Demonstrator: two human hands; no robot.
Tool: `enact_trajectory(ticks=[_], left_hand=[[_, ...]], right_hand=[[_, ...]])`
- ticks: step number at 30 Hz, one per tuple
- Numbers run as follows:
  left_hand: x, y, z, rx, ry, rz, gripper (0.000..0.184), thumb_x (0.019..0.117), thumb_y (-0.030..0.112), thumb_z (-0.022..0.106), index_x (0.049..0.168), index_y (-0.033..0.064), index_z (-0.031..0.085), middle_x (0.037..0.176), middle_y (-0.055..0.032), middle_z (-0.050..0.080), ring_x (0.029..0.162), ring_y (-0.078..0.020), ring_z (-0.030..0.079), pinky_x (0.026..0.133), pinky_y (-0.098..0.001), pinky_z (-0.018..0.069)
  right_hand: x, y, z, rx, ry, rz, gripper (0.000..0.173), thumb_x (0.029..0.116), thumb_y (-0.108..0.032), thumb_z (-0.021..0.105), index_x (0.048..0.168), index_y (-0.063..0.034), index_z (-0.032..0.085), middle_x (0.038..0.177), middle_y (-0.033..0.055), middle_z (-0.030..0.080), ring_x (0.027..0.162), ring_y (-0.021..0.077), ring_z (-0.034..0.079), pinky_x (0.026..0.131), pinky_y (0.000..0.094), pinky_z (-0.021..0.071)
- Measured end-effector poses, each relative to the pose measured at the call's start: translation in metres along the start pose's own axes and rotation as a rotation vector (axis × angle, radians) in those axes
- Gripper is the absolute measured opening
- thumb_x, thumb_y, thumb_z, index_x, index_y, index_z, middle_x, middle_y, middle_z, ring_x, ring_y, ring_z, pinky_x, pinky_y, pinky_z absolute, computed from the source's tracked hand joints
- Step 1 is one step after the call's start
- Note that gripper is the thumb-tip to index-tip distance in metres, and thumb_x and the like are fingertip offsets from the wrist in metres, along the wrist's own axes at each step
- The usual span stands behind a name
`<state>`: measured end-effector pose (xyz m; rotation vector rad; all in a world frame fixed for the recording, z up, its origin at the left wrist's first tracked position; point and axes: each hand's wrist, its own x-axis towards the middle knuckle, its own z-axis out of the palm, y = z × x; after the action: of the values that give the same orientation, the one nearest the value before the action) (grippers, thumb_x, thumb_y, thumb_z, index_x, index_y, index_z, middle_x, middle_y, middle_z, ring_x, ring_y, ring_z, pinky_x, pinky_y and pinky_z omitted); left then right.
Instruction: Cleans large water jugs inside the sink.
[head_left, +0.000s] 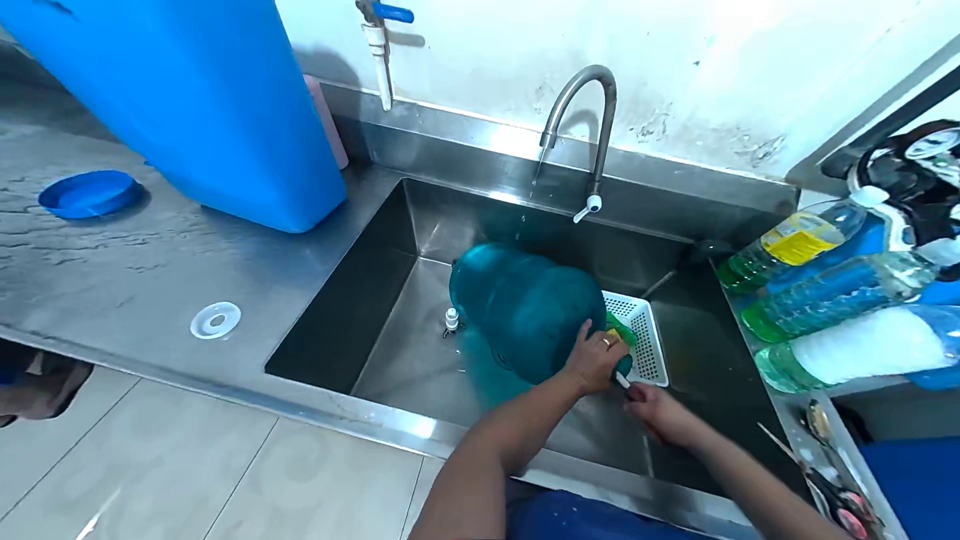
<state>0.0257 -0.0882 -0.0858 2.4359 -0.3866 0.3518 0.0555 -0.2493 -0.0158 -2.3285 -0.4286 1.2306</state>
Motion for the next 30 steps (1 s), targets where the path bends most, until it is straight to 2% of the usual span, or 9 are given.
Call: enact_trajectory(ticks=[4, 7, 9, 12, 17, 20, 22, 27, 30], left_hand=[[0.006, 0.002, 0.017, 0.129, -0.638, -0.031, 0.063, 0.0792, 0.001, 0.080, 0.138, 0.0006, 0.057, 0.133, -0.0249, 0.062, 0.131, -0.0421, 0.053, 0.118, -0.0608, 0.0270], [0.000, 0.003, 0.007, 0.061, -0.449, -0.045, 0.062, 0.0759, 0.001, 0.083, 0.134, 0.0023, 0.061, 0.133, -0.0222, 0.063, 0.135, -0.0400, 0.052, 0.121, -0.0658, 0.0169], [-0.013, -0.002, 0.006, 0.037, -0.168, 0.040, 0.057, 0.0705, 0.001, 0.086, 0.124, -0.0006, 0.067, 0.127, -0.0225, 0.067, 0.130, -0.0423, 0.057, 0.117, -0.0693, 0.0246], [-0.018, -0.003, 0.012, 0.027, 0.050, 0.121, 0.054, 0.0629, 0.001, 0.088, 0.114, -0.0046, 0.071, 0.117, -0.0251, 0.070, 0.118, -0.0451, 0.064, 0.109, -0.0636, 0.0410], [0.018, 0.008, -0.051, 0.170, -0.882, 0.032, 0.068, 0.0768, -0.001, 0.083, 0.140, 0.0009, 0.058, 0.130, -0.0261, 0.064, 0.125, -0.0453, 0.058, 0.108, -0.0657, 0.0388], [-0.016, -0.001, -0.033, 0.054, -0.527, 0.047, 0.065, 0.0723, 0.000, 0.086, 0.132, 0.0001, 0.062, 0.133, -0.0264, 0.062, 0.134, -0.0475, 0.051, 0.118, -0.0743, 0.0145], [-0.032, -0.011, -0.006, 0.011, -0.091, 0.168, 0.059, 0.0608, 0.003, 0.090, 0.116, -0.0044, 0.070, 0.118, -0.0265, 0.069, 0.119, -0.0460, 0.063, 0.111, -0.0671, 0.0364], [0.019, 0.014, -0.052, 0.153, -0.838, 0.056, 0.068, 0.0744, -0.004, 0.083, 0.138, 0.0015, 0.059, 0.130, -0.0261, 0.063, 0.124, -0.0454, 0.058, 0.108, -0.0664, 0.0376], [0.001, 0.007, -0.027, -0.027, -0.366, 0.014, 0.061, 0.0723, -0.002, 0.085, 0.129, -0.0026, 0.064, 0.128, -0.0292, 0.064, 0.129, -0.0484, 0.055, 0.117, -0.0715, 0.0222]], right_hand=[[0.040, 0.022, 0.015, -0.491, -0.053, 0.144, 0.034, 0.0978, -0.008, 0.063, 0.128, 0.0082, 0.058, 0.109, 0.0279, 0.066, 0.095, 0.0383, 0.067, 0.085, 0.0559, 0.0539], [0.016, -0.020, 0.010, -0.667, 0.026, 0.250, 0.053, 0.0998, -0.010, 0.059, 0.147, 0.0074, 0.042, 0.144, 0.0308, 0.052, 0.133, 0.0458, 0.054, 0.108, 0.0615, 0.0440], [-0.006, -0.016, 0.016, -0.429, 0.131, 0.128, 0.039, 0.1031, -0.015, 0.058, 0.136, 0.0054, 0.053, 0.117, 0.0275, 0.066, 0.105, 0.0400, 0.068, 0.090, 0.0534, 0.0539], [-0.030, 0.018, 0.015, 0.460, -0.152, 0.088, 0.019, 0.1107, -0.018, 0.043, 0.094, -0.0109, 0.049, 0.058, -0.0058, 0.044, 0.043, 0.0002, 0.044, 0.042, 0.0133, 0.0398], [-0.062, 0.031, -0.009, -0.180, -0.169, 0.142, 0.023, 0.1029, -0.012, 0.059, 0.121, 0.0029, 0.059, 0.077, 0.0144, 0.058, 0.059, 0.0231, 0.056, 0.060, 0.0408, 0.0508], [-0.097, 0.029, -0.026, -0.095, -0.196, 0.115, 0.011, 0.1056, -0.011, 0.055, 0.107, -0.0002, 0.056, 0.067, 0.0025, 0.049, 0.051, 0.0104, 0.047, 0.051, 0.0259, 0.0435], [-0.102, 0.028, 0.003, 0.230, -0.200, 0.113, 0.007, 0.1045, -0.004, 0.046, 0.098, -0.0063, 0.049, 0.061, -0.0069, 0.043, 0.046, 0.0003, 0.041, 0.046, 0.0157, 0.0380], [-0.108, 0.049, -0.028, -0.394, -0.102, 0.060, 0.028, 0.0987, -0.007, 0.063, 0.121, 0.0106, 0.061, 0.091, 0.0258, 0.068, 0.081, 0.0353, 0.068, 0.079, 0.0540, 0.0541], [-0.129, 0.046, -0.040, -0.112, -0.096, 0.043, 0.007, 0.1025, -0.006, 0.057, 0.103, 0.0009, 0.057, 0.065, 0.0022, 0.050, 0.050, 0.0102, 0.049, 0.050, 0.0254, 0.0444]])
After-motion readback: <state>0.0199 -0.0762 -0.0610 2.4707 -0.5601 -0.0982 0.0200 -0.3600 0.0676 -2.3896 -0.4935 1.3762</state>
